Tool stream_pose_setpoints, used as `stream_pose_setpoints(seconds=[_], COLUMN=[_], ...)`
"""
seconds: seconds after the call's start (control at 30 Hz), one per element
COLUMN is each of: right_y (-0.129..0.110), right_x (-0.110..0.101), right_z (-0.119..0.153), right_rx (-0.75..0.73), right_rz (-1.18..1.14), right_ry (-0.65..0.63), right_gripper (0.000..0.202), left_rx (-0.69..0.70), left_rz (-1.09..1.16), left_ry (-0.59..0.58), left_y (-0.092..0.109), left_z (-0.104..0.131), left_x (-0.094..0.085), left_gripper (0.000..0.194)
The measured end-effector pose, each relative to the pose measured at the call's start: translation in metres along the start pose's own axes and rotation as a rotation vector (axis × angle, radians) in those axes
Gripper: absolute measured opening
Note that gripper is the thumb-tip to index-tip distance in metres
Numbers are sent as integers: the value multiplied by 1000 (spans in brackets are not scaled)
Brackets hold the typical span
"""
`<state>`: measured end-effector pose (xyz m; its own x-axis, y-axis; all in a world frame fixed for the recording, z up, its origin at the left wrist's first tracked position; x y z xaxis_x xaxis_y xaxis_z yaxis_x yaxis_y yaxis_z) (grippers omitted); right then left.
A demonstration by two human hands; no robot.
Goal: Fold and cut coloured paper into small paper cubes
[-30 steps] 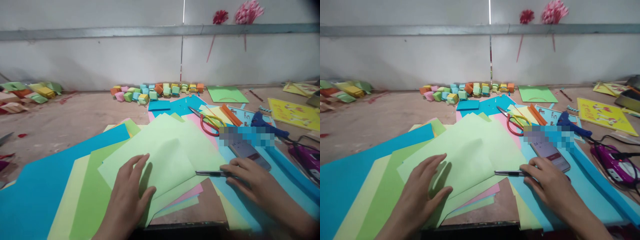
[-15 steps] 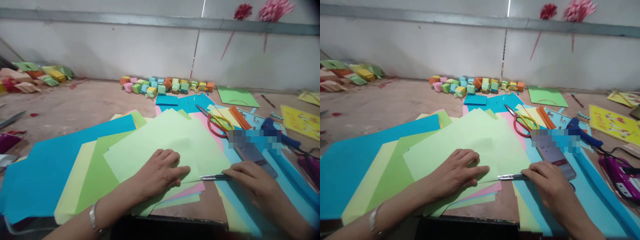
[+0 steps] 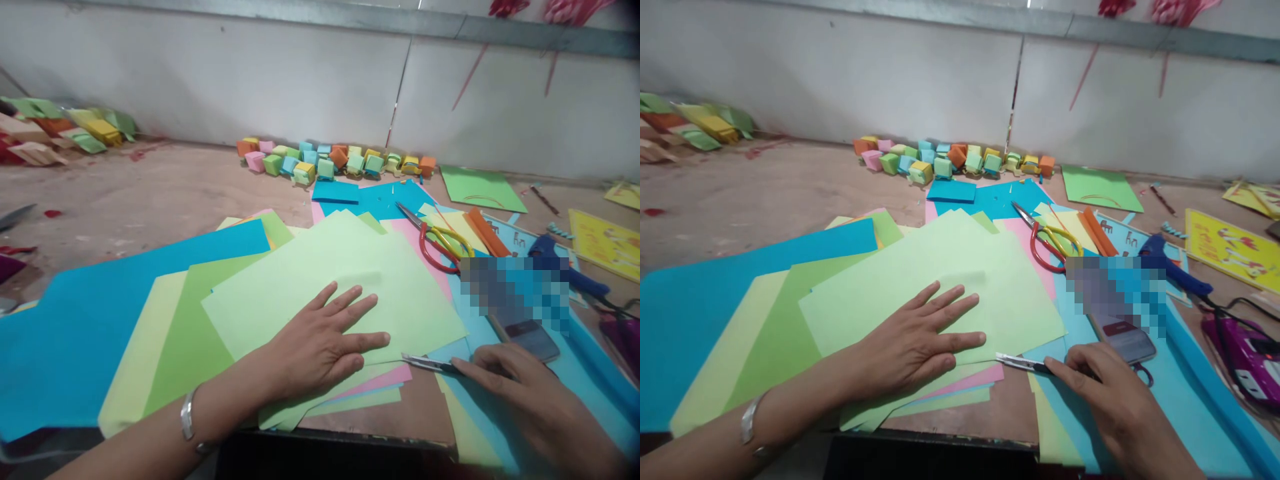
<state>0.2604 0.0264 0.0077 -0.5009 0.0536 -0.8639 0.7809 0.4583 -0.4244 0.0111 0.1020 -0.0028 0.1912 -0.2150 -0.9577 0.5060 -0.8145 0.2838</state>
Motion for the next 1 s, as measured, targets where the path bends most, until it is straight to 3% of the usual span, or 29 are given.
stream_pose_setpoints(seconds=[0.33,0.57,0.77,1.0], right_y=[-7,-13,-4,3], right_x=[6,10,-4,4], right_z=[0,-4,-14,-7], right_rx=[4,-75,-33,-49], right_rz=[-8,0,106,105], right_ry=[-18,-21,55,10], right_gripper=[46,52,49,47], left_rx=[-10,-16,-117,-137], left_rz=[12,11,15,15], left_ry=[-6,-20,-10,30], left_y=[1,0,-4,-3], left_z=[-1,-2,-11,-10], left_x=[-1,4,9,10], left_gripper=[40,41,42,42])
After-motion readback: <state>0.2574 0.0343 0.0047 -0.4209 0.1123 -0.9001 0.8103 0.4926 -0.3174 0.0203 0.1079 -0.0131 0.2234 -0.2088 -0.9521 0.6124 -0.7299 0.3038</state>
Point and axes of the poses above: each hand's wrist, its own z-axis away from the middle knuckle, its own x-axis out of the palm, y = z × x, the point moved 6 cm from there along -z, towards the middle knuckle, and after that the axes turned 1 degree about -z, right-handed, at the moved point
